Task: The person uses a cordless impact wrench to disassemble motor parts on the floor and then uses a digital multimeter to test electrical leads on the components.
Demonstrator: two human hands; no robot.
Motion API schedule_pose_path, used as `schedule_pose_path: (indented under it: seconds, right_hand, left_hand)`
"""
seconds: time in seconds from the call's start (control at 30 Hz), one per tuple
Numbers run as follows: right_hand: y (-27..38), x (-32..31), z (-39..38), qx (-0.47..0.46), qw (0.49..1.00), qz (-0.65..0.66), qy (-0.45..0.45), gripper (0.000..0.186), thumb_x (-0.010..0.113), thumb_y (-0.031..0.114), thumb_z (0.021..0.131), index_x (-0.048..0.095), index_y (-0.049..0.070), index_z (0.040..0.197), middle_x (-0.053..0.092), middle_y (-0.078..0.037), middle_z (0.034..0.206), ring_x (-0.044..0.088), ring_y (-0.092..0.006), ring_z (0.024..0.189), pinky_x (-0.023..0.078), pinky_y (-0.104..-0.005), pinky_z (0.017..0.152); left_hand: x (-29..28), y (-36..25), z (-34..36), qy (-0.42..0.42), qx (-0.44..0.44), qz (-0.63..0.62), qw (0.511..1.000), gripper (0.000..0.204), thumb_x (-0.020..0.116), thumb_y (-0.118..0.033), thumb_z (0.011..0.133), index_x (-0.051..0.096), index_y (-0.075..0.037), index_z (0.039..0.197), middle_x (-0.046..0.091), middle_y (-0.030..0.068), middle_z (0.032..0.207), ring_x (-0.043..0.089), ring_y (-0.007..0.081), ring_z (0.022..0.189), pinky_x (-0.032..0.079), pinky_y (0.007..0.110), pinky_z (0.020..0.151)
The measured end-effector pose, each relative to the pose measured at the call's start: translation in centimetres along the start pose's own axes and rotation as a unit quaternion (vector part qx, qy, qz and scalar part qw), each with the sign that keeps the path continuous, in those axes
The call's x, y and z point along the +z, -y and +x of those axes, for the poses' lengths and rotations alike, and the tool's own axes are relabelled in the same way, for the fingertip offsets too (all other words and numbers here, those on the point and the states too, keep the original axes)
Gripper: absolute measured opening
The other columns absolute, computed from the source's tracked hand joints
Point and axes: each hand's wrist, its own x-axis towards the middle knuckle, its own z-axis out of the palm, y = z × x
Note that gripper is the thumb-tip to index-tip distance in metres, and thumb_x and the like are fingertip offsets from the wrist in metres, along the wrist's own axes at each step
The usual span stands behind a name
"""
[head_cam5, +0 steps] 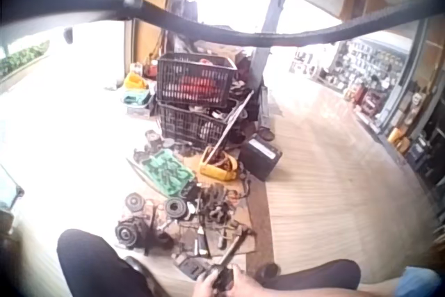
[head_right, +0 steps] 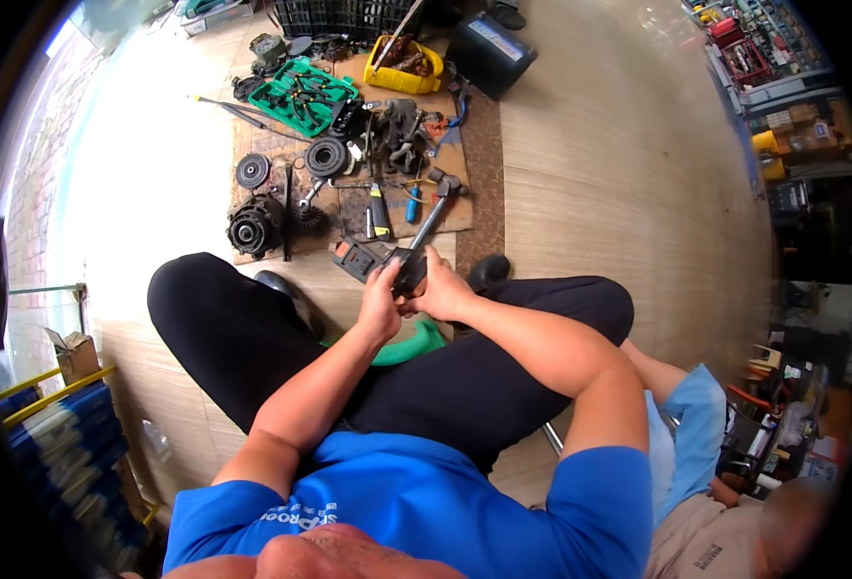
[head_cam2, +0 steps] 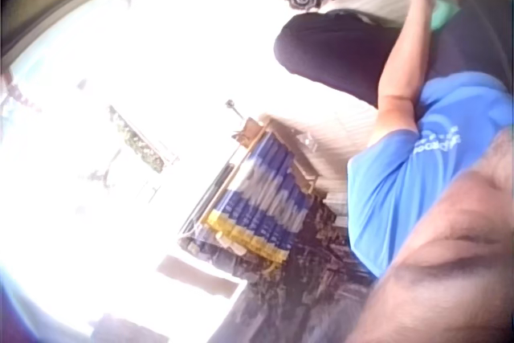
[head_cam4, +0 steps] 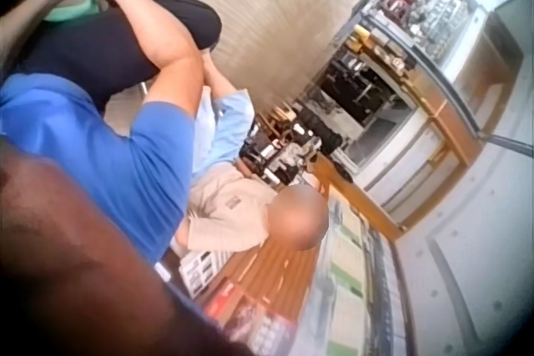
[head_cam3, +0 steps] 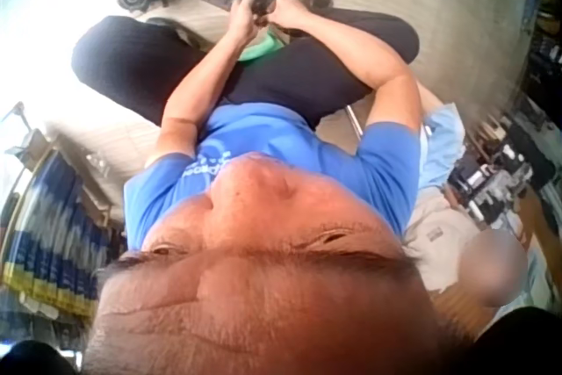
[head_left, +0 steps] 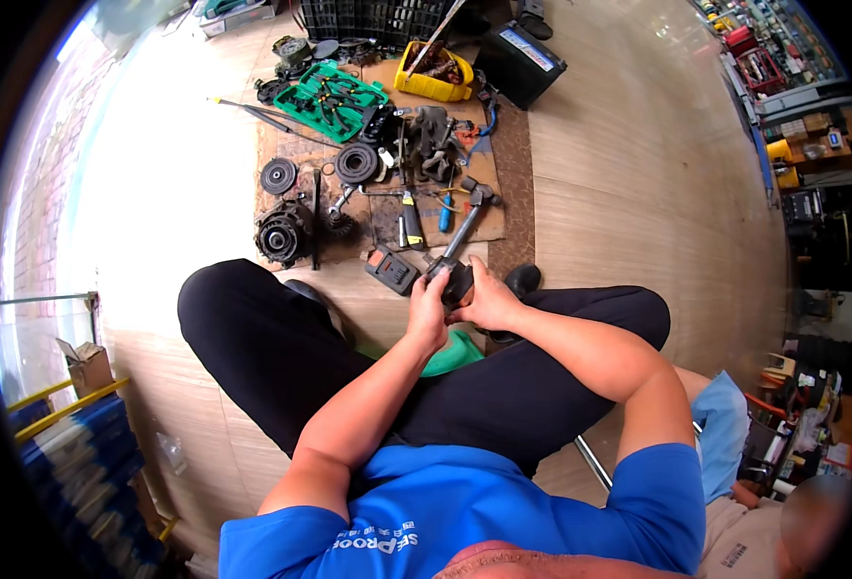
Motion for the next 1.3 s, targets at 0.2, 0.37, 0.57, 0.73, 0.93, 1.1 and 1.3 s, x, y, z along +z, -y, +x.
schedule_pose_path:
  seconds: [0.2, 0.37, 0.57, 0.73, 0.93, 1.1, 1.3]
  right_hand:
    - [1.0, -1.6, -0.5, 0.053, 0.998, 0.015, -0.015, 0.09, 0.087, 0.035, 0.061, 0.038, -0.004, 0.125, 0.061, -0.027, 0.113, 0.06, -0.0409, 0.108, 0.049, -0.0448, 0.089]
    - [-0.4, -1.2, 0.9, 0.096, 0.994, 0.003, -0.057, 0.077, 0.083, 0.036, 0.066, 0.044, -0.005, 0.118, 0.062, -0.027, 0.111, 0.06, -0.0409, 0.107, 0.049, -0.0456, 0.09]
    - [-5.2, -0.6, 4.7, 0.213, 0.965, 0.021, -0.15, 0.086, 0.082, 0.039, 0.064, 0.041, -0.009, 0.123, 0.062, -0.028, 0.112, 0.062, -0.0391, 0.106, 0.049, -0.0432, 0.092]
    - [-8.2, -2.0, 7.6, 0.267, 0.927, 0.091, -0.248, 0.087, 0.084, 0.038, 0.064, 0.041, -0.009, 0.122, 0.06, -0.03, 0.117, 0.061, -0.0396, 0.109, 0.049, -0.043, 0.093]
    - [-10.2, -4.0, 10.0, 0.307, 0.892, 0.139, -0.301, 0.088, 0.083, 0.035, 0.066, 0.036, -0.013, 0.123, 0.06, -0.031, 0.115, 0.062, -0.0391, 0.107, 0.049, -0.0418, 0.093]
    - [-10.0, -4.5, 11.4, 0.306, 0.875, 0.135, -0.349, 0.086, 0.086, 0.037, 0.063, 0.041, -0.012, 0.118, 0.061, -0.028, 0.115, 0.063, -0.0358, 0.105, 0.05, -0.0409, 0.091]
    - [-11.2, -6.0, 13.0, 0.302, 0.873, 0.129, -0.362, 0.088, 0.085, 0.036, 0.065, 0.036, -0.011, 0.122, 0.059, -0.031, 0.118, 0.061, -0.0398, 0.108, 0.048, -0.0437, 0.094]
  left_hand:
    - [1.7, -2.4, -1.6, 0.046, -0.054, 0.06, 0.996, 0.053, 0.062, -0.032, 0.091, 0.041, -0.006, 0.132, 0.06, 0.0093, 0.106, 0.062, 0.0211, 0.088, 0.048, 0.035, 0.058]
    - [0.6, -0.4, 0.9, 0.015, 0.059, 0.309, 0.949, 0.077, 0.067, -0.034, 0.088, 0.03, 0.003, 0.145, 0.053, 0.0181, 0.132, 0.056, 0.0239, 0.112, 0.049, 0.036, 0.086]
    - [0.5, -0.3, 0.9, -0.017, 0.153, 0.468, 0.87, 0.076, 0.07, -0.032, 0.083, 0.04, 0.01, 0.139, 0.052, 0.0273, 0.133, 0.052, 0.0327, 0.124, 0.041, 0.036, 0.103]
    - [-0.3, -0.6, 0.8, 0.029, 0.156, 0.509, 0.846, 0.065, 0.07, -0.037, 0.082, 0.052, 0.001, 0.132, 0.05, 0.0258, 0.131, 0.049, 0.0381, 0.123, 0.039, 0.041, 0.105]
    - [0.0, -1.7, 0.1, 0.042, 0.142, 0.511, 0.847, 0.059, 0.068, -0.036, 0.084, 0.055, 0.0, 0.129, 0.053, 0.0243, 0.13, 0.05, 0.0373, 0.123, 0.04, 0.041, 0.104]
    - [-0.5, -2.4, 0.0, 0.026, 0.132, 0.533, 0.835, 0.057, 0.068, -0.035, 0.084, 0.056, 0.0, 0.128, 0.053, 0.0237, 0.129, 0.05, 0.0373, 0.122, 0.04, 0.041, 0.104]
    - [-0.6, -3.0, -0.6, 0.094, 0.104, 0.526, 0.839, 0.057, 0.069, -0.035, 0.084, 0.056, 0.001, 0.127, 0.057, 0.0257, 0.126, 0.054, 0.0377, 0.12, 0.043, 0.041, 0.102]
